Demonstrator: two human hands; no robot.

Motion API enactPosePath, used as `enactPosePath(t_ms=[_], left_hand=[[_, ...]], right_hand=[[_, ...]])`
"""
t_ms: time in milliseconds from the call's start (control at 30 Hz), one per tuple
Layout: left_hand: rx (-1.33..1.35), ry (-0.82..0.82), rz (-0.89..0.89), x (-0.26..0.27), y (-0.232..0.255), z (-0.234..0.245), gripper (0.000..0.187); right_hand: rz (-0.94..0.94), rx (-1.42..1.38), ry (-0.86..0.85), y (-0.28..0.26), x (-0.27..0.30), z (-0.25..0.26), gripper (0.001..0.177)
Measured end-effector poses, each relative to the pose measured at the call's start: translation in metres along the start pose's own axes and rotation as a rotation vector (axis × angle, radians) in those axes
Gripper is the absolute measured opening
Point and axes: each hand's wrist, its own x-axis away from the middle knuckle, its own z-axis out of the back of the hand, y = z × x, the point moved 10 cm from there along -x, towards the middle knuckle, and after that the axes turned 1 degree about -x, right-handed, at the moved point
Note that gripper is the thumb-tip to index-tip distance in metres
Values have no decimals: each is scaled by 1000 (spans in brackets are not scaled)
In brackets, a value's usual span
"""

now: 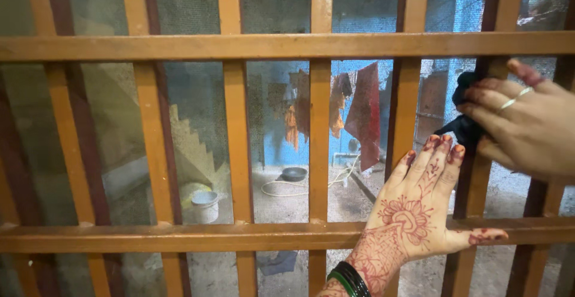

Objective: The person wipes the wooden window frame and mesh screen with a dark cloth, moving methodically across the bars and panes. They briefly dip the cloth into a small bowl on the floor before resuming wiping the frame and screen.

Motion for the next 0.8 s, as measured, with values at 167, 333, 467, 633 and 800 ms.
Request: enactPosePath(t_ms=[167, 333, 467, 633, 800], left_hand=[[31, -43, -5, -1, 0, -9, 131], [62, -61, 4, -1, 1, -14, 128], [-19, -19, 8, 1, 2, -8, 128], [-1, -38, -1, 1, 2, -11, 129], [23, -64, -13, -3, 2, -15, 129]], right_hand=[[161, -162, 30, -61, 29, -61, 76], [264, -375, -7, -116, 70, -84, 77], [255, -490, 97, -116, 79, -75, 86], [318, -574, 245, -112, 77, -57, 78], [426, -168, -519, -121, 74, -77, 58]])
